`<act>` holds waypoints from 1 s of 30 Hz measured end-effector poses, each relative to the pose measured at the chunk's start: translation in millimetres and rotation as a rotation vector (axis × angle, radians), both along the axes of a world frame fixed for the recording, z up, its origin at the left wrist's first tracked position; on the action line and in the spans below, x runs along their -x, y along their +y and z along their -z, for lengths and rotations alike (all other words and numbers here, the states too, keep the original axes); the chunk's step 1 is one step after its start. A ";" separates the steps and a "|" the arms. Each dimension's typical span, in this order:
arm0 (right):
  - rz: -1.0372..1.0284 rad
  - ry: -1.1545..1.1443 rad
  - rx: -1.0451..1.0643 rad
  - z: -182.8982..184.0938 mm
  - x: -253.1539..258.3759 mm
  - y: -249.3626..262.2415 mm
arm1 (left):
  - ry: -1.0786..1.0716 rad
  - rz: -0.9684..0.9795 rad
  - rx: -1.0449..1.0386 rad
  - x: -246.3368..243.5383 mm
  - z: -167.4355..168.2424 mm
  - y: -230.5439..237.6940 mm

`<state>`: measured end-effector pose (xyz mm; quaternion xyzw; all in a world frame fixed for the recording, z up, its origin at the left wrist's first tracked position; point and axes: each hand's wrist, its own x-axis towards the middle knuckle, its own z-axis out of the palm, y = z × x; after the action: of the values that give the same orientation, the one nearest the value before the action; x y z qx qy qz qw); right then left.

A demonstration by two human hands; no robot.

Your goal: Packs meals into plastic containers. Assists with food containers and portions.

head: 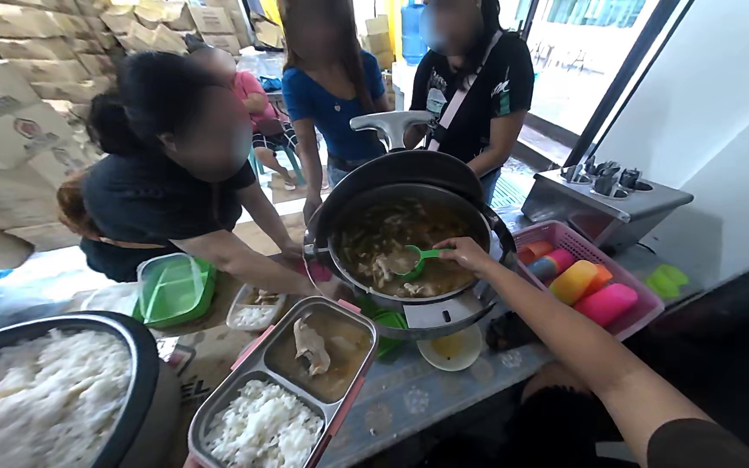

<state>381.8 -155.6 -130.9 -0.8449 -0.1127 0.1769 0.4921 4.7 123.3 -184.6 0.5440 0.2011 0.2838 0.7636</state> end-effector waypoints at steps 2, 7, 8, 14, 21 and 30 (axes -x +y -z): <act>-0.014 -0.068 0.016 1.7 -1.1 -1.0 | 0.002 0.000 -0.001 0.3 -1.4 -0.8; -0.030 -0.187 0.048 -4.3 5.2 1.1 | 0.000 -0.016 -0.003 -0.1 -5.3 -6.0; -0.037 -0.208 0.065 -5.4 6.2 1.4 | -0.014 -0.012 0.000 -0.2 -4.8 -5.8; -0.045 -0.270 0.093 -7.3 9.5 4.1 | -0.025 -0.007 -0.006 2.6 -1.7 -4.3; -0.058 -0.315 0.121 -8.8 12.4 7.2 | 0.002 -0.019 0.012 4.9 -8.6 -7.0; -0.071 -0.498 0.120 -15.4 18.9 7.3 | -0.058 0.000 0.001 6.2 1.2 -2.1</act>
<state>362.9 -148.3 -115.5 -0.8855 -0.2495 -0.0130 0.3918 -1.5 121.2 -185.9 0.5351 0.1790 0.2993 0.7694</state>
